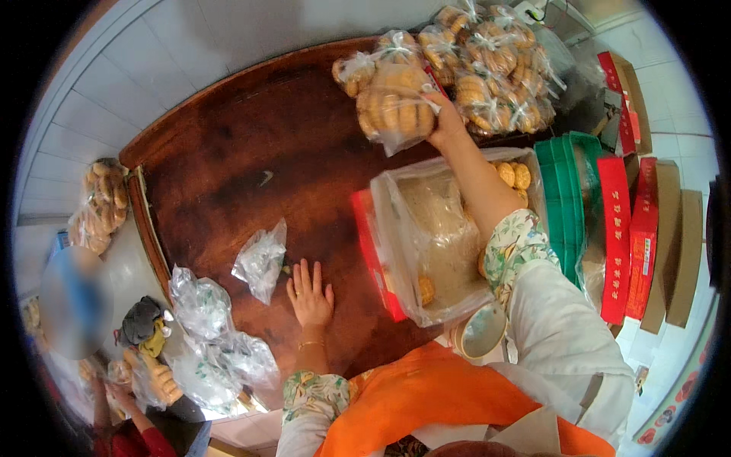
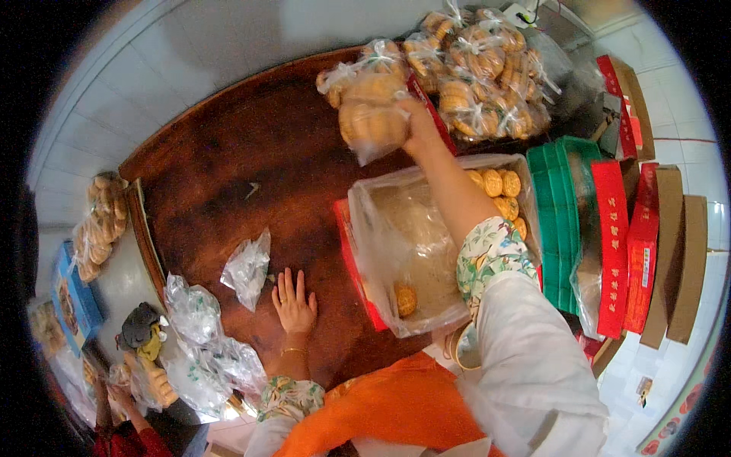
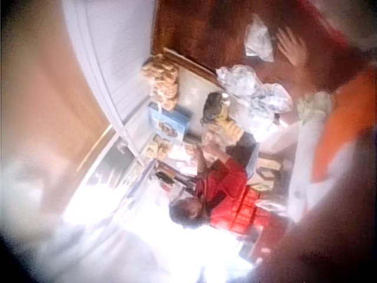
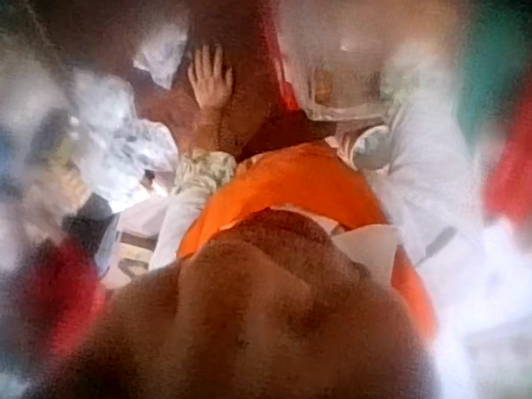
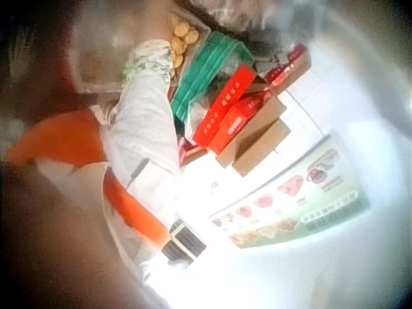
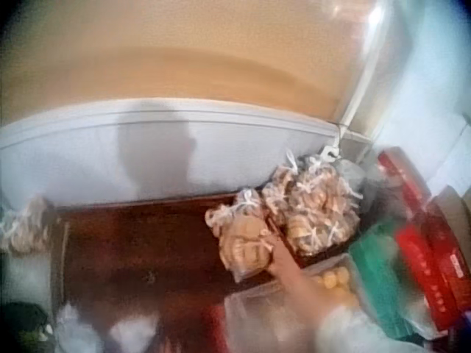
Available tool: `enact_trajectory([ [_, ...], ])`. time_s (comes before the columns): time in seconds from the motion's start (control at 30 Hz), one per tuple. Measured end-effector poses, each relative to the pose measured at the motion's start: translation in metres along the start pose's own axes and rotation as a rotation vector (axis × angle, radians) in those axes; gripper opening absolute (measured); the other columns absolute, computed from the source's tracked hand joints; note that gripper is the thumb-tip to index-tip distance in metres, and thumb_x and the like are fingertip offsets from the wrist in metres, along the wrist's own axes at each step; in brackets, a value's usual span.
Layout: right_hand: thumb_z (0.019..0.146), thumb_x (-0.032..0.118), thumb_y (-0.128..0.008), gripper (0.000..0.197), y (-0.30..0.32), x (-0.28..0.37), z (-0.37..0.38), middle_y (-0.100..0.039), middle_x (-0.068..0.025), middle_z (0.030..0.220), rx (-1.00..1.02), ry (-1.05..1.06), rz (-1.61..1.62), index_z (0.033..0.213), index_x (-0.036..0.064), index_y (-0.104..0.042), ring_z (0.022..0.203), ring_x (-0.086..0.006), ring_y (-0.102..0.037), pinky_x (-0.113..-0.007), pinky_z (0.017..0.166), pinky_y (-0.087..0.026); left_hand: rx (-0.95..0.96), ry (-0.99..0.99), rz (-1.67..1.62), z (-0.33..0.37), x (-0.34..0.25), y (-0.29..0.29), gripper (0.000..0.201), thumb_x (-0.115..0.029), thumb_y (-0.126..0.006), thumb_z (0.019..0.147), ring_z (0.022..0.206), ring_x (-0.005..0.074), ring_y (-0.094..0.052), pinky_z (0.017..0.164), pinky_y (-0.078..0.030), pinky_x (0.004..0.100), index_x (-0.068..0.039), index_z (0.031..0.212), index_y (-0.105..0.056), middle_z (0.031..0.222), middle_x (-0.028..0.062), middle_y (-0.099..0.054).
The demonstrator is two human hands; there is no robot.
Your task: The person repeatedly picks round cookies from a red box and places them into clear plastic bags. They then tie the bags closed and set them aside on the table. The task is performed continuously throughout the clip.
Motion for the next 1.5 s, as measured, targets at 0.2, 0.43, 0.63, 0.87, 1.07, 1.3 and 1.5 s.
enact_trajectory([
  [0.2,0.083,0.025,-0.059,0.051,0.036,0.065,0.053,-0.053,-0.0201,0.124,-0.374,0.317,-1.09,0.128,0.0045,-0.048,0.114,-0.0348,-0.052,-0.049,0.093,-0.043,0.036,0.027,-0.004,0.006,-0.001,-0.001,0.062,-0.03,-0.058,0.082,0.138,0.0287,-0.023,0.111,-0.018,0.047,-0.015,0.139,-0.04,0.149,0.0117,-0.027],
  [0.43,0.085,0.042,-0.058,0.064,-0.005,0.012,0.025,-0.032,-0.0126,0.146,-0.284,0.968,-2.164,0.138,0.014,-0.039,0.137,-0.0293,-0.025,-0.057,0.106,-0.024,0.057,0.036,0.0,0.006,-0.002,-0.005,0.061,-0.028,-0.058,0.082,0.138,0.0308,-0.024,0.11,-0.019,0.0483,-0.013,0.139,-0.04,0.148,0.0139,-0.028],
  [0.63,0.08,0.033,-0.066,0.07,0.016,0.037,0.046,-0.029,-0.0093,0.148,0.381,1.162,-2.253,0.141,0.0193,-0.034,0.137,-0.0282,-0.026,-0.057,0.107,-0.021,0.024,0.019,-0.068,0.008,0.002,0.002,0.061,-0.028,-0.06,0.081,0.136,0.0292,-0.028,0.11,-0.02,0.0466,-0.015,0.138,-0.042,0.147,0.0122,-0.032],
  [0.87,0.078,0.015,-0.066,0.059,-0.012,0.02,0.027,-0.034,-0.0094,0.145,0.522,1.306,-2.312,0.133,0.0215,-0.045,0.135,-0.028,-0.032,-0.047,0.107,-0.029,0.036,0.052,-0.123,0.001,0.017,0.001,0.06,-0.03,-0.058,0.085,0.138,0.0238,-0.023,0.112,-0.018,0.0433,-0.019,0.14,-0.038,0.15,0.0062,-0.028],
  [1.07,0.085,0.019,-0.059,0.039,-0.003,0.038,0.009,-0.044,-0.0036,0.139,0.254,1.197,-2.601,0.123,0.0228,-0.051,0.131,-0.0226,-0.038,-0.047,0.102,-0.035,-0.034,0.082,-0.111,0.0,0.008,-0.003,0.06,-0.03,-0.06,0.083,0.138,0.0231,-0.026,0.111,-0.021,0.0441,-0.019,0.138,-0.042,0.149,0.0056,-0.029],
  [1.3,0.086,0.027,-0.059,0.05,0.006,0.031,0.028,-0.034,-0.0096,0.144,0.187,1.085,-2.445,0.132,0.0197,-0.041,0.134,-0.0292,-0.031,-0.049,0.105,-0.031,-0.085,0.051,-0.112,0.0,0.01,-0.004,0.06,-0.029,-0.061,0.082,0.137,0.0233,-0.027,0.11,-0.023,0.0439,-0.02,0.138,-0.042,0.149,0.0052,-0.031],
  [1.5,0.08,0.023,-0.068,0.073,0.019,0.01,0.03,-0.024,-0.0138,0.149,0.414,1.253,-2.275,0.142,0.0186,-0.031,0.138,-0.0341,-0.023,-0.05,0.109,-0.025,-0.079,0.071,-0.167,-0.005,0.019,0.002,0.058,-0.028,-0.061,0.082,0.136,0.0239,-0.029,0.11,-0.023,0.0431,-0.019,0.136,-0.043,0.147,0.0059,-0.033],
])
Point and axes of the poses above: each hand's wrist, its own z-axis towards the middle knuckle, its own y-axis out of the back of the hand, x = y × z, the point moved 4 cm from there along z, towards the middle knuckle
